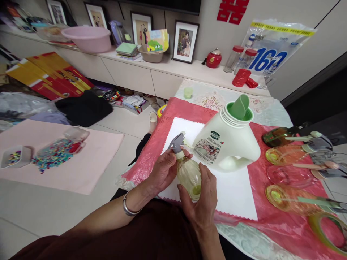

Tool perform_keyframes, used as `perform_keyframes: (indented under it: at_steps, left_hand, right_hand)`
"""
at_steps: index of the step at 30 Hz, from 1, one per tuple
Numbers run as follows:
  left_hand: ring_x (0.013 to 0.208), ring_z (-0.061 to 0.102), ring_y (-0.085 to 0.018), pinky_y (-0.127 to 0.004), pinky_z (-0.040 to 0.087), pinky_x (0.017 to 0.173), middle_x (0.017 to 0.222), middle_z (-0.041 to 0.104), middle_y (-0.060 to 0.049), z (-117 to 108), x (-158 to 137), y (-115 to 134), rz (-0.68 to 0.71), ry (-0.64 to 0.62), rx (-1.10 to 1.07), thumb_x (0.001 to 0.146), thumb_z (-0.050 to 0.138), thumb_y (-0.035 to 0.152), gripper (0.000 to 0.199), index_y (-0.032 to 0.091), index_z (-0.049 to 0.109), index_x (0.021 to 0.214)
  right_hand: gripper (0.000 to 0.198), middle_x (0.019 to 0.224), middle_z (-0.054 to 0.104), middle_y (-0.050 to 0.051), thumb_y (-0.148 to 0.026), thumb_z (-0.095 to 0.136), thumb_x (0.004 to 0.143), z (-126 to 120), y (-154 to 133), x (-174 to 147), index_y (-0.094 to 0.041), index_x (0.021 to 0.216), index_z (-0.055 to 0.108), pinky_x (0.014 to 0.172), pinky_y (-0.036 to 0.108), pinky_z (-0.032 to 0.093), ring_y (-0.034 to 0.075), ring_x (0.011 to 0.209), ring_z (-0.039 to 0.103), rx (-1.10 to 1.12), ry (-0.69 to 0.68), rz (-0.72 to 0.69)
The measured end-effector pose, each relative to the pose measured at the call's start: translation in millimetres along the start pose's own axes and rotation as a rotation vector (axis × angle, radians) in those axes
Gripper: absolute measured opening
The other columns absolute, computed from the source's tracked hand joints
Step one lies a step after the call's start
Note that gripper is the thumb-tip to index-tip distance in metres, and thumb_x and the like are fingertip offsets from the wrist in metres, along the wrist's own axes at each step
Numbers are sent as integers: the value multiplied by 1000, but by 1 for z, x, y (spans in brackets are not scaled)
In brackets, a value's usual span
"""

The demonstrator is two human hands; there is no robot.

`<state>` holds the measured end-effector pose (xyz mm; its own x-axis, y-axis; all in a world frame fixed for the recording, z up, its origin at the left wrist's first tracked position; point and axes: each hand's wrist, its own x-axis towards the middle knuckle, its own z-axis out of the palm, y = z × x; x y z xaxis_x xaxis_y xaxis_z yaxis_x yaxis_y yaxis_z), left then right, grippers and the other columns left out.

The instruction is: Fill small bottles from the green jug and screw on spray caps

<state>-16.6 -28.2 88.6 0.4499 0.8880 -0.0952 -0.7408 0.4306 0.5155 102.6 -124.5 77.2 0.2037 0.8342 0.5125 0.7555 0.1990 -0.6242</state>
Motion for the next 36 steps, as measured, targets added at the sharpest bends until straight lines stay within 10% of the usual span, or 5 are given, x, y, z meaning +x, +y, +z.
perform_keyframes:
  at_steps: [4, 12, 18, 36]
  left_hand:
    - [98, 70, -25, -37, 50, 89, 94, 75, -6, 0, -1, 1, -9, -3, -9, 70, 89, 39, 42, 16, 72, 101]
    - [97, 70, -23, -35, 51, 88, 93, 73, -4, 1, -3, 8, -89, -59, -38, 67, 92, 39, 46, 16, 71, 101]
    - [83, 69, -19, -32, 52, 76, 94, 70, -3, -4, 2, 4, -29, 17, -5, 66, 92, 36, 46, 17, 67, 101]
    - [91, 71, -20, -34, 49, 89, 95, 74, -5, -12, 7, 2, 3, 102, -34, 76, 85, 35, 30, 16, 64, 87]
  right_hand:
    - [63, 134, 49, 11, -43, 70, 92, 1, 3, -7, -21, 147, 46, 97, 39, 48, 26, 120, 51, 197, -44, 142]
    - [70, 133, 52, 15, -54, 83, 78, 1, 4, -6, -19, 134, 59, 88, 37, 54, 31, 115, 57, 1208, -138, 897]
    - [80, 132, 53, 12, -62, 94, 61, 5, -8, 4, -18, 122, 66, 88, 47, 56, 33, 109, 58, 1432, -134, 1370]
    - [58, 154, 28, 5, -47, 72, 92, 27, -26, -16, -38, 144, 48, 108, 50, 43, 29, 140, 35, 1233, 177, 706]
